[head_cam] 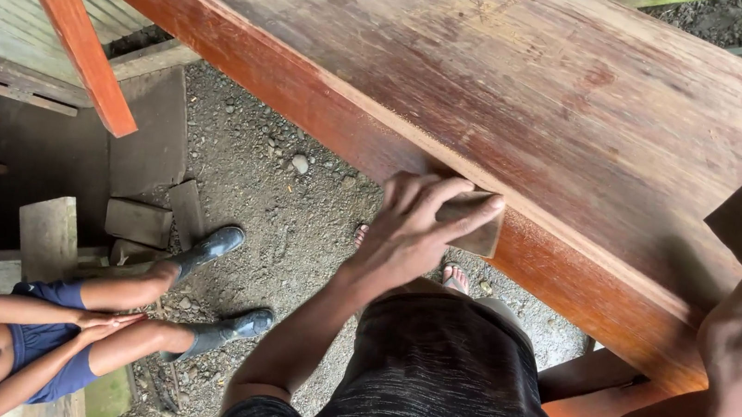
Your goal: Sanding the edges and surface of a long wooden table using sandpaper.
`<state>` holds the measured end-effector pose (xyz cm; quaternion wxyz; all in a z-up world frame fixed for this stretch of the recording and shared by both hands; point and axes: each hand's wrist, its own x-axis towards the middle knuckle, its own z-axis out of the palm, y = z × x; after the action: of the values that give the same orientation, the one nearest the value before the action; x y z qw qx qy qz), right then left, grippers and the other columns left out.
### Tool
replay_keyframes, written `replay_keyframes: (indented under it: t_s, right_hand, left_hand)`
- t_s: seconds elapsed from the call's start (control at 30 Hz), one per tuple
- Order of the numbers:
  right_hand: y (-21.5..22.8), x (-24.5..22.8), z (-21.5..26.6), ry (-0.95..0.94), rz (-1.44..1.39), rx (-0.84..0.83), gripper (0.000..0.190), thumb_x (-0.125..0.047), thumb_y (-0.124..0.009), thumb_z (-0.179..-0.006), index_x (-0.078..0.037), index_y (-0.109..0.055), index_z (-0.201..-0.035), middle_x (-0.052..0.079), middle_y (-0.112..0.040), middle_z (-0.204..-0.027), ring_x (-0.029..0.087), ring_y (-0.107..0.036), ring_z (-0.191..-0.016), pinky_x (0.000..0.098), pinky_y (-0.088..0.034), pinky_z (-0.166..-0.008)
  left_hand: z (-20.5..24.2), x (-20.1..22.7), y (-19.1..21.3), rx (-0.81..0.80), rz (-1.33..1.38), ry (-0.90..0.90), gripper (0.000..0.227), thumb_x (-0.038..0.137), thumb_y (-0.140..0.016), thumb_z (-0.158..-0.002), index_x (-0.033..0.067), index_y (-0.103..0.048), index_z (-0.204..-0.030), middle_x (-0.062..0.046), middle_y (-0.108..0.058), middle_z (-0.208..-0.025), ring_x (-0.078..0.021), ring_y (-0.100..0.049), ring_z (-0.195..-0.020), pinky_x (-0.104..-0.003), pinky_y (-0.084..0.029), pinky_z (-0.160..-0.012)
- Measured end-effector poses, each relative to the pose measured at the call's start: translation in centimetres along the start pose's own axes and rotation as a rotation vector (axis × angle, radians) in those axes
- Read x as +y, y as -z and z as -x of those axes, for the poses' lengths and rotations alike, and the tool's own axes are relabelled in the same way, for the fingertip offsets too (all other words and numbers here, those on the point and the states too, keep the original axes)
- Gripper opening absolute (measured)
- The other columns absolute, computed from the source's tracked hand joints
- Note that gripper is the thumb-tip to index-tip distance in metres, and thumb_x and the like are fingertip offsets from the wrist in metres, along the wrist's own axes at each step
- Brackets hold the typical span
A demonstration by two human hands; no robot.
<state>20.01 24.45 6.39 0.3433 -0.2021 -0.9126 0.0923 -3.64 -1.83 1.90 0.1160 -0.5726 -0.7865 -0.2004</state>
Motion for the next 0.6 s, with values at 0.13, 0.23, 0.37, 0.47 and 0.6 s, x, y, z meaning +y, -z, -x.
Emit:
replay_keyframes:
  t_s: [0.13, 0.23, 0.37, 0.47, 0.6]
  right_hand:
    - [-0.1, 0.0, 0.2, -0.045, 0.02, 0.01, 0.032, 0.017, -0.053, -0.131, 0.023, -0.071, -0.157, 0.037, -0.077, -0.134, 0.041, -0.072, -0.107, 0.043, -0.057, -0.096]
    - [0.3, -0.5, -0.3, -0.049, 0.041, 0.003, 0.035, 0.017, -0.053, -0.129, 0.023, -0.074, -0.157, 0.034, -0.078, -0.133, 0.038, -0.072, -0.104, 0.0411, -0.057, -0.092]
    - [0.4, -0.8, -0.5, -0.066, 0.042, 0.001, 0.035, 0.015, -0.053, -0.13, 0.022, -0.074, -0.157, 0.034, -0.078, -0.135, 0.04, -0.074, -0.11, 0.042, -0.058, -0.096]
    - [0.4, -0.9, -0.7, -0.072, 0.011, 0.002, 0.034, 0.017, -0.052, -0.129, 0.024, -0.072, -0.157, 0.037, -0.076, -0.134, 0.041, -0.072, -0.109, 0.0431, -0.057, -0.096]
    - [0.4, -1.0, -0.6, -0.103, -0.008, -0.023, 0.035, 0.018, -0.051, -0.127, 0.024, -0.071, -0.155, 0.035, -0.076, -0.133, 0.038, -0.07, -0.103, 0.0421, -0.055, -0.093]
  left_hand:
    - [0.5, -3.7, 1.5, -0.046, -0.168, -0.036, 0.095, -0.003, -0.076, -0.088, 0.0448, -0.031, -0.158, -0.001, -0.046, -0.149, -0.0242, -0.053, -0.124, -0.044, -0.044, -0.099]
    - [0.3, -5.6, 3.6, -0.167, -0.262, -0.095, 0.092, -0.003, -0.07, -0.082, 0.0442, -0.042, -0.156, 0.009, -0.043, -0.157, -0.0244, -0.05, -0.128, -0.051, -0.048, -0.101]
    - [-1.7, -4.9, 3.1, -0.106, -0.312, -0.277, 0.075, 0.009, -0.078, -0.101, 0.0386, -0.041, -0.16, 0.013, -0.026, -0.166, -0.0191, -0.032, -0.138, -0.048, -0.046, -0.103]
    - [-3.6, -2.5, 2.4, -0.063, -0.23, -0.401, 0.062, 0.025, -0.079, -0.108, 0.0392, -0.045, -0.158, 0.014, -0.024, -0.165, -0.0168, -0.029, -0.143, -0.047, -0.046, -0.104]
    - [-4.2, -3.6, 3.8, -0.149, -0.233, -0.45, 0.069, 0.004, -0.071, -0.105, 0.0371, -0.045, -0.16, 0.015, -0.023, -0.167, -0.0169, -0.025, -0.147, -0.045, -0.045, -0.104]
